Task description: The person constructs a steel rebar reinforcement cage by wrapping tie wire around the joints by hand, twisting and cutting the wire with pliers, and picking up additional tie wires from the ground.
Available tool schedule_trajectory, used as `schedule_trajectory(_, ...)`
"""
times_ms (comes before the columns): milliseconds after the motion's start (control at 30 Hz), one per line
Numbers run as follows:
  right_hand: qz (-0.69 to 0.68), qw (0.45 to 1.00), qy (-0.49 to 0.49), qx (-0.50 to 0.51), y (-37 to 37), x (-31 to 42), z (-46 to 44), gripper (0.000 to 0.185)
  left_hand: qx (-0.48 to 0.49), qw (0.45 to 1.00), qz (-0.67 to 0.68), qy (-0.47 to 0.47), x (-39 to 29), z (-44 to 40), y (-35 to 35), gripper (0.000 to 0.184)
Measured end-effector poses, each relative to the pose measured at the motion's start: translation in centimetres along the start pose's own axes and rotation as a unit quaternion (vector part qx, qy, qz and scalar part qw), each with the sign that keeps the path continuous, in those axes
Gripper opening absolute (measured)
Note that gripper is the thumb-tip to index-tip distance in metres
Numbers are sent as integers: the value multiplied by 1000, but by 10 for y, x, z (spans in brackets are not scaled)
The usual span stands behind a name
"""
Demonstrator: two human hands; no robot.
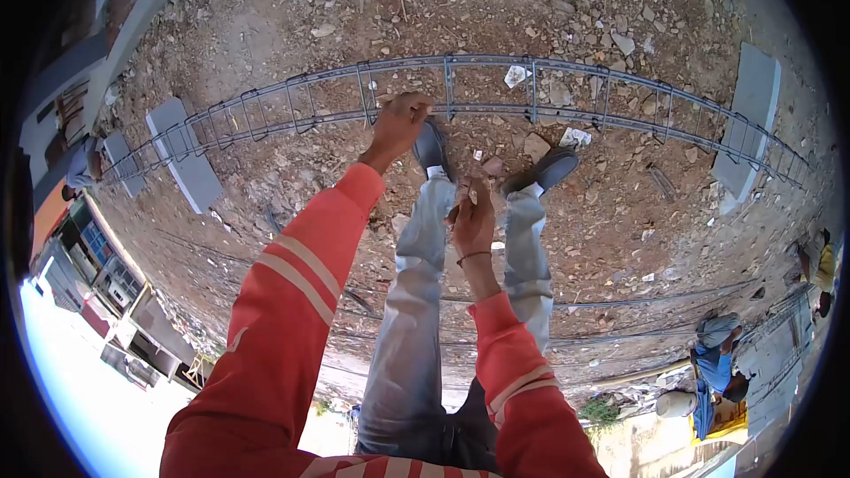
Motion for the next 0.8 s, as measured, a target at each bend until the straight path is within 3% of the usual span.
schedule_trajectory(33,33,999,-1,-9,-7,-10,3,21,5,1000,-5,1,11,-5,10,21)
schedule_trajectory(100,53,998,10,-25,-21,-42,6,24,-52,972,-187,133,21,-14,27,29)
schedule_trajectory(200,2,998,58,-12,-45,-58,15,24,-11,959,-255,125,34,-16,50,37)
schedule_trajectory(300,81,996,35,-3,-67,-57,16,23,41,962,-266,47,34,-26,54,35)
schedule_trajectory(433,106,994,10,-24,-81,-46,8,22,18,964,-253,84,19,-21,52,33)
schedule_trajectory(633,142,987,2,-80,-73,-56,-6,16,75,977,-170,108,0,-9,34,32)
schedule_trajectory(700,143,985,19,-96,-64,-71,6,14,63,988,-141,28,2,-5,34,31)
schedule_trajectory(800,126,987,37,-95,-40,-74,-9,14,82,988,-130,-4,-3,-6,30,31)
Point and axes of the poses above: each hand's wrist, its own z-axis away from the middle knuckle, its own y-axis out of the palm, x = y × z, the point moved 2 cm from there along -z, towards the middle knuckle, and after that the axes turned 3 degrees about z, right-handed, at the moved point
